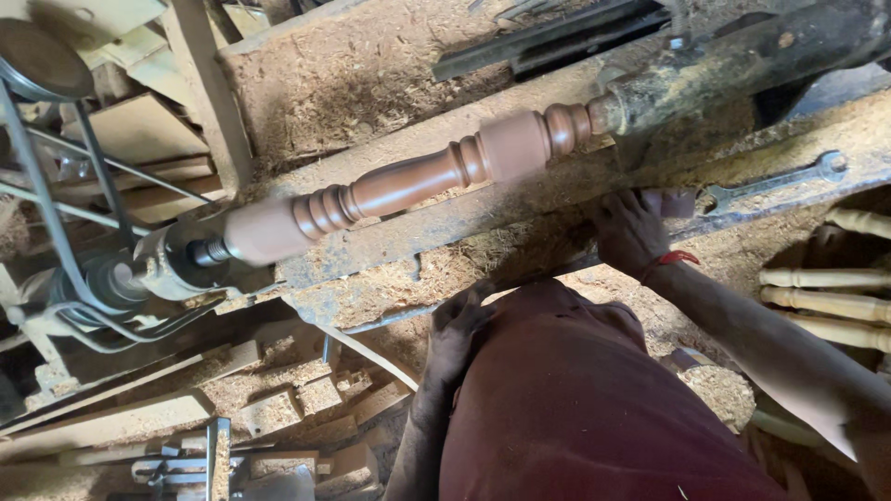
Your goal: The person shapes a wooden post using a lathe. They use their hands to guide the spinning piece and check the surface as it rotates.
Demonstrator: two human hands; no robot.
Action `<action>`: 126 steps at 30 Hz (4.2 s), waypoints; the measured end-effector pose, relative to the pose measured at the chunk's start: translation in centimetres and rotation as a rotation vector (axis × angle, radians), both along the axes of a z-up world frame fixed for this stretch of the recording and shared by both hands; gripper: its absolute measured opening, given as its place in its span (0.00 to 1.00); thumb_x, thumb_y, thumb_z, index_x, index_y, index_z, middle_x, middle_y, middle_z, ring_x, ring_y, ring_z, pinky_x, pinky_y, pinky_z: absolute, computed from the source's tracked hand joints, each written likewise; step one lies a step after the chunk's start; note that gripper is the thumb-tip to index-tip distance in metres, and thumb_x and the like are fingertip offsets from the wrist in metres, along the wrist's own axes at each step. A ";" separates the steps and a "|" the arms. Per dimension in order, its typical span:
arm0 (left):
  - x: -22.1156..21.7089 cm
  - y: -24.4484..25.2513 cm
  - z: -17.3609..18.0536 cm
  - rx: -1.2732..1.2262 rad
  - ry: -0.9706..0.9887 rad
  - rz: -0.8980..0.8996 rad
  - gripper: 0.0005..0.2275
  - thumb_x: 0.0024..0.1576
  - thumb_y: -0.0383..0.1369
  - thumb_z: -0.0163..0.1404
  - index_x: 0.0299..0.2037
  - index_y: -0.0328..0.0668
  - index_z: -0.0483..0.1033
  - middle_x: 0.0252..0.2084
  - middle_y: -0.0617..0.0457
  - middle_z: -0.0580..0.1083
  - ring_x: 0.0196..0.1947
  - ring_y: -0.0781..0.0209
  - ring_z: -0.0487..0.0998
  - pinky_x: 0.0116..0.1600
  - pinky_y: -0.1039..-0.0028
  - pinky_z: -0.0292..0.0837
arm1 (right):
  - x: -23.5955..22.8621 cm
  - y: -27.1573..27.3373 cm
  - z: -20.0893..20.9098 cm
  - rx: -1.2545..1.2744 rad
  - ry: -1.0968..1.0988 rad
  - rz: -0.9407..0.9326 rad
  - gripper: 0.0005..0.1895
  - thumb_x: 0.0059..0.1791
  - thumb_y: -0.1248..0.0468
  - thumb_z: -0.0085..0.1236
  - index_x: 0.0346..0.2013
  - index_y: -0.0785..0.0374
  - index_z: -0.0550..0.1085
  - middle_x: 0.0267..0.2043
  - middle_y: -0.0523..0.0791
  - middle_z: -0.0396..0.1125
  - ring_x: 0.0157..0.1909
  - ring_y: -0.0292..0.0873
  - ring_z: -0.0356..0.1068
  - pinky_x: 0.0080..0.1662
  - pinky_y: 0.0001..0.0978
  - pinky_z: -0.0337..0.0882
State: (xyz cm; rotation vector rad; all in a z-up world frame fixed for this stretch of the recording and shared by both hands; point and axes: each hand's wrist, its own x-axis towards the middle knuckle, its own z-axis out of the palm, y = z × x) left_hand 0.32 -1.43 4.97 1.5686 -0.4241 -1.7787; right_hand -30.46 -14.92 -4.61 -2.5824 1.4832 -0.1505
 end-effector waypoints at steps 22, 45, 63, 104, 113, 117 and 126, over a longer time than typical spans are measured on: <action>-1.5 -2.3 5.4 -0.650 -0.158 0.108 0.32 0.61 0.41 0.55 0.72 0.33 0.59 0.67 0.45 0.69 0.62 0.58 0.72 0.67 0.69 0.69 | 11.4 3.0 14.0 0.269 -0.696 0.276 0.17 0.47 0.65 0.59 0.50 0.63 0.74 0.42 0.53 0.72 0.42 0.55 0.73 0.44 0.45 0.73; 3.8 -6.8 12.3 -0.562 0.175 0.569 0.24 0.69 0.53 0.35 0.31 0.44 0.69 0.20 0.58 0.65 0.16 0.68 0.61 0.21 0.76 0.56 | 19.6 5.9 17.4 1.062 -0.819 -0.150 0.09 0.55 0.61 0.51 0.39 0.64 0.72 0.24 0.48 0.65 0.26 0.43 0.61 0.30 0.41 0.65; -3.2 -20.0 12.9 -1.194 -0.690 -0.339 0.11 0.68 0.34 0.46 0.37 0.37 0.78 0.29 0.48 0.78 0.12 0.70 0.69 0.13 0.74 0.61 | 14.8 4.6 19.7 0.414 -1.045 -0.577 0.12 0.55 0.64 0.47 0.49 0.65 0.75 0.19 0.44 0.65 0.21 0.35 0.61 0.25 0.32 0.63; -12.0 -33.9 10.4 -0.583 -1.165 -1.522 0.09 0.56 0.32 0.48 0.31 0.41 0.81 0.29 0.48 0.80 0.25 0.58 0.80 0.31 0.61 0.75 | 6.9 -5.2 13.4 -0.216 -0.499 -0.144 0.39 0.41 0.71 0.56 0.69 0.70 0.64 0.41 0.53 0.72 0.39 0.53 0.73 0.39 0.45 0.74; -12.3 -34.5 9.8 -0.536 -1.194 -1.597 0.08 0.57 0.31 0.47 0.31 0.41 0.80 0.30 0.49 0.80 0.24 0.61 0.79 0.28 0.64 0.76 | 5.2 -6.4 13.4 -0.305 -0.355 -0.028 0.31 0.46 0.69 0.57 0.65 0.70 0.67 0.40 0.54 0.73 0.37 0.54 0.73 0.34 0.46 0.72; -12.0 -34.5 9.7 -0.537 -1.202 -1.559 0.08 0.57 0.32 0.48 0.31 0.41 0.80 0.30 0.48 0.79 0.25 0.60 0.81 0.29 0.64 0.77 | 4.8 -6.9 13.6 -0.370 -0.370 0.032 0.29 0.50 0.69 0.55 0.66 0.69 0.65 0.46 0.56 0.73 0.38 0.53 0.74 0.33 0.44 0.73; -12.0 -34.1 9.7 -0.557 -1.246 -1.469 0.10 0.58 0.35 0.47 0.30 0.44 0.80 0.29 0.52 0.80 0.25 0.60 0.81 0.29 0.64 0.76 | 3.4 -7.7 13.3 -0.315 -0.222 0.105 0.30 0.50 0.69 0.54 0.68 0.69 0.65 0.41 0.56 0.74 0.32 0.50 0.72 0.28 0.41 0.72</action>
